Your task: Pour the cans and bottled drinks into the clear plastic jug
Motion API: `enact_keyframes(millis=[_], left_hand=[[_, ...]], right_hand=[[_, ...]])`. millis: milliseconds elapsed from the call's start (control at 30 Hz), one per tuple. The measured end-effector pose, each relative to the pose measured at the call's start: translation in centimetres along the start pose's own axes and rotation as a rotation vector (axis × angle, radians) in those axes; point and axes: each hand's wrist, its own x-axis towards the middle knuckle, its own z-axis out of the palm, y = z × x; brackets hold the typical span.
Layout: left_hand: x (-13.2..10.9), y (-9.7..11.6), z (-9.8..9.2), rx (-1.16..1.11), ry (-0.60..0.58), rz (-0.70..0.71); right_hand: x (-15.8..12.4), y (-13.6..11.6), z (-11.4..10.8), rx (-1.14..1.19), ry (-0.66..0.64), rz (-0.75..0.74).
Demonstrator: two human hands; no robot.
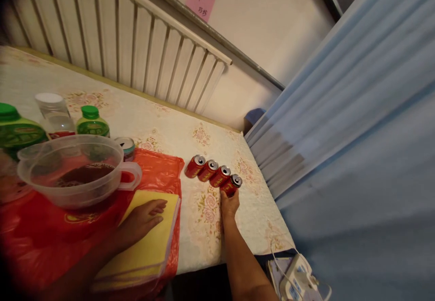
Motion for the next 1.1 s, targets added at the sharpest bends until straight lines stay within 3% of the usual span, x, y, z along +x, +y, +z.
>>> enact_keyframes(millis=[733, 1100], left_hand=[[-0.10, -0.08, -0.10, -0.004, -0.032, -0.011], [-0.62, 0.62, -0.11, 0.043, -0.018, -0.001]], right_hand=[[0.13, 0.57, 0.28, -0.004, -0.011, -0.007], [-0.07, -0.31, -0.17, -0.118, 0.001, 0.079]])
